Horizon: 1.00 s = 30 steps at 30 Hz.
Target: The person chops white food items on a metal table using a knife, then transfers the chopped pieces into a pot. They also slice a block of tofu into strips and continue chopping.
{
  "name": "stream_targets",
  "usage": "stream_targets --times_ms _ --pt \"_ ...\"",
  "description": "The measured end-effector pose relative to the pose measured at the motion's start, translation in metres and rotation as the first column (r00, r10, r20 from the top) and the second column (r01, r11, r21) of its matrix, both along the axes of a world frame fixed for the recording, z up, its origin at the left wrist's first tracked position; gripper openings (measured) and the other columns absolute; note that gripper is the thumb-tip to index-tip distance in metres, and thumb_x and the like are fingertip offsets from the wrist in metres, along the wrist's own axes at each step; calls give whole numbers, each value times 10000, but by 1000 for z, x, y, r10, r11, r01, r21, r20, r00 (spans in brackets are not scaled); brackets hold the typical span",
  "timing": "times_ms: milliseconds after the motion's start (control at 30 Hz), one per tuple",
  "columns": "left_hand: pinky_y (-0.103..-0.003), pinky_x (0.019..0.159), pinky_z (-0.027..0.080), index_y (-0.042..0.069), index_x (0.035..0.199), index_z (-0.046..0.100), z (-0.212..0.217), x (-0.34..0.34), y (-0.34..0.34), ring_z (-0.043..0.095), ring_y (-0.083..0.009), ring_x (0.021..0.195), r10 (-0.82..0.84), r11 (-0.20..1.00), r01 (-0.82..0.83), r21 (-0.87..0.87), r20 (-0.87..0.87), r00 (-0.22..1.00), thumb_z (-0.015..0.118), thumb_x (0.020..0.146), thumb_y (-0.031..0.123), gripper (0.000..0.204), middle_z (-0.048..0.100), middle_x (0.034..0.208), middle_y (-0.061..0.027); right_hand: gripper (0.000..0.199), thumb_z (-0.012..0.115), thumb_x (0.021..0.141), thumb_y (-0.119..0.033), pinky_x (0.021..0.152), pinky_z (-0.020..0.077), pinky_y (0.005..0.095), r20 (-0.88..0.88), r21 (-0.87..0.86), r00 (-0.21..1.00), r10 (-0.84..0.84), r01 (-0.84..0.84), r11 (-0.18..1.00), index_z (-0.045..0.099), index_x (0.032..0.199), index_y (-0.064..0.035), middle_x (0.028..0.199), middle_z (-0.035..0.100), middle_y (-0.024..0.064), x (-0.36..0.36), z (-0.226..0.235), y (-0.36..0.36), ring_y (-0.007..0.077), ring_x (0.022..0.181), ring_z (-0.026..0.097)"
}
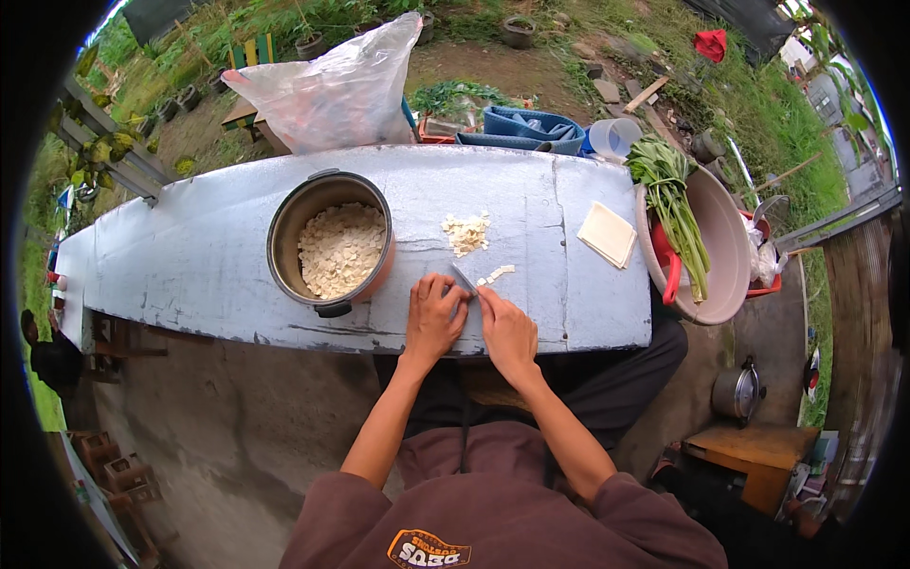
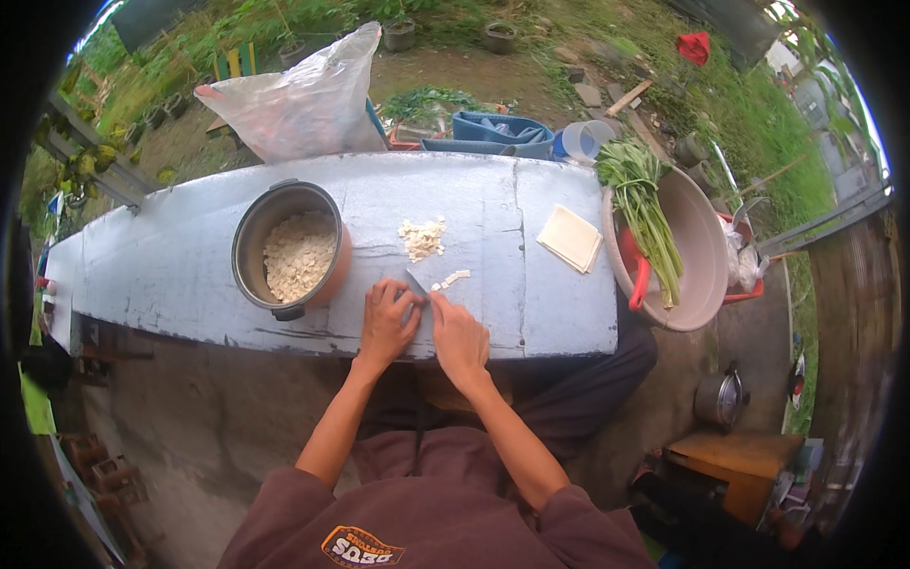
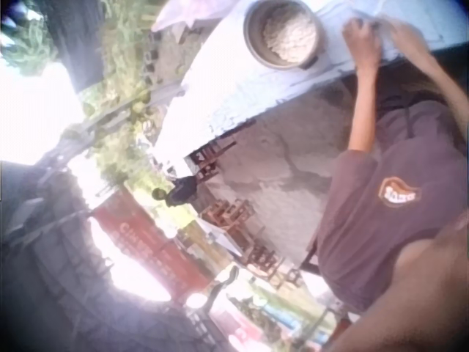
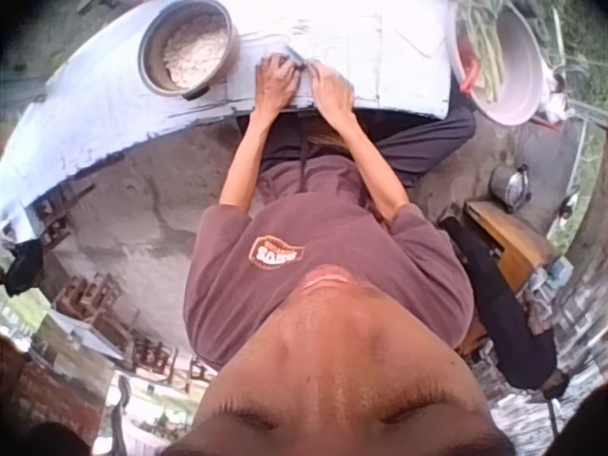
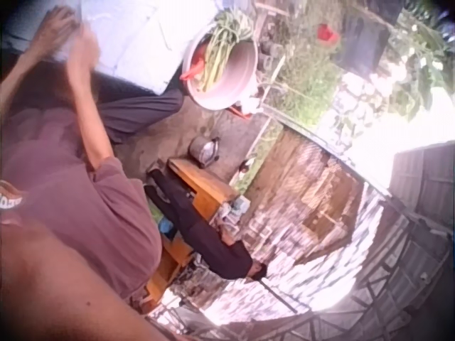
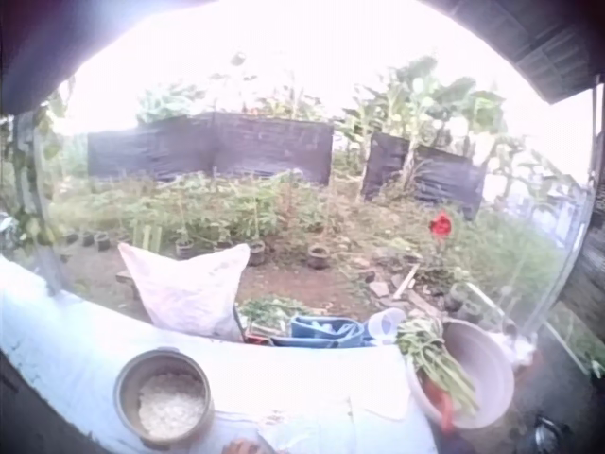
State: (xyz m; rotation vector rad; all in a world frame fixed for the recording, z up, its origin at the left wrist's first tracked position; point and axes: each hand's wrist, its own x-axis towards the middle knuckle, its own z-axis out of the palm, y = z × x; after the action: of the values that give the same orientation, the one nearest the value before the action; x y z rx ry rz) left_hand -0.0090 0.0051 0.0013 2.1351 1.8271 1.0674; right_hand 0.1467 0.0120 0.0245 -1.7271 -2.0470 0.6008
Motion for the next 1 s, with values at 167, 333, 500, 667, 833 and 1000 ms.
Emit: stream_targets --times_ms 167,333,500,667,833,1000 --pt "-447 1013 415 58 1029 591 -2 0 0 530 -300 1179 39 999 -39 -11 26 999 723 848 121 233 598 1100 -84 285 542 1064 -292 681 543 554 28 -23 1000 -8 9 1000 695 1297 -229 859 712 177 -2 3 -5 434 775 700" --pt "-453 1013 408 44 1112 525 -9 1 -1 524 -313 1167 62 998 -62 0 68 996 730 844 127 347 576 1128 -108 289 541 1063 -287 679 543 544 -68 32 998 -12 14 999 694 1301 -227 850 708 178 -7 4 2 424 774 700" --pt "-461 1013 403 48 1155 453 -13 1 0 511 -332 1164 70 997 -71 11 74 995 722 849 123 415 542 1178 -135 287 535 1065 -287 702 542 547 -1 -34 1000 -19 19 999 693 1294 -217 877 714 181 -4 5 -9 430 798 700" --pt "-466 1009 402 54 1161 445 -10 2 -1 511 -339 1162 82 996 -84 25 63 995 716 854 124 416 535 1218 -143 292 531 1068 -297 706 543 550 -31 -26 999 -10 9 1000 691 1300 -219 879 719 181 -10 6 4 428 801 704" --pt "-474 1016 408 56 1172 447 -17 2 0 515 -348 1162 79 997 -79 1 85 993 713 860 135 417 533 1245 -152 299 526 1071 -308 711 543 547 3 -71 1000 -12 12 997 692 1301 -213 875 721 189 -8 12 -12 429 809 707" --pt "-476 1025 409 57 1178 453 -14 2 -1 516 -350 1167 91 996 -92 4 75 993 714 858 139 421 532 1242 -151 300 526 1074 -304 744 546 520 -1 -91 1000 -9 8 996 700 1296 -200 940 743 178 -16 11 2 417 859 713"
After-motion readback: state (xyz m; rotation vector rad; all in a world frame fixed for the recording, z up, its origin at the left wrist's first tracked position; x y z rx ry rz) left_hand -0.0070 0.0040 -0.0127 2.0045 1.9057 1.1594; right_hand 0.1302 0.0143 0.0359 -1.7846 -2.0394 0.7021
